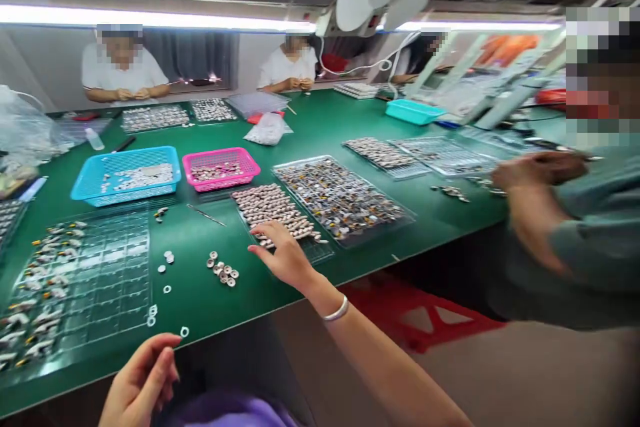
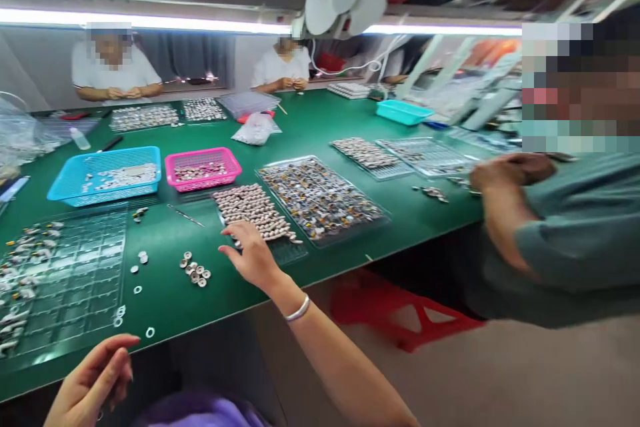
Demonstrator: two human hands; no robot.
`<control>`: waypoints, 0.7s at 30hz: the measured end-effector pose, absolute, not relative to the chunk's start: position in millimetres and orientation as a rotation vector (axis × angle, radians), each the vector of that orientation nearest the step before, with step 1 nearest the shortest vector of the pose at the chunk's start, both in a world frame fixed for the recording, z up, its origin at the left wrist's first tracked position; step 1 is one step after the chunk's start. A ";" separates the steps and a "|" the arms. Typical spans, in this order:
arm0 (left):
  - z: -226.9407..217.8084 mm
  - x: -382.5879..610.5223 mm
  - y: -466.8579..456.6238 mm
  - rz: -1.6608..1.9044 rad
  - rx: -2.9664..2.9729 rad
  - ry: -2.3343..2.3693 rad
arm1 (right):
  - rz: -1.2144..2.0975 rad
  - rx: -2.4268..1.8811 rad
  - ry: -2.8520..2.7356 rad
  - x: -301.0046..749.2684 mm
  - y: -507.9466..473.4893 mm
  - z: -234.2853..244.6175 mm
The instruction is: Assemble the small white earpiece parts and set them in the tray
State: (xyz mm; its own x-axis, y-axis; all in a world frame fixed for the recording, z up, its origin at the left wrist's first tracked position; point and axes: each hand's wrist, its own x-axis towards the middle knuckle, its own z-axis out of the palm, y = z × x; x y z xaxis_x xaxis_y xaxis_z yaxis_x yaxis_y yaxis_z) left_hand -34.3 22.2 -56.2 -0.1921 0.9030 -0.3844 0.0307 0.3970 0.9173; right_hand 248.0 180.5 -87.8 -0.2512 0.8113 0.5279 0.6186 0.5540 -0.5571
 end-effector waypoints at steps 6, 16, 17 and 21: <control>-40.3 -46.2 23.2 1.056 0.927 1.600 | 0.441 -0.865 -2.289 124.9 214.8 -84.0; -61.8 -90.8 11.6 1.172 1.001 1.682 | 0.451 -0.780 -2.479 -9.8 282.6 -75.8; -64.2 -92.1 12.4 1.189 1.008 1.691 | 0.456 -0.732 -2.505 -26.6 277.7 -74.5; -72.6 -91.1 19.1 1.246 1.043 1.727 | 0.436 -0.602 -2.544 -93.9 255.0 -63.0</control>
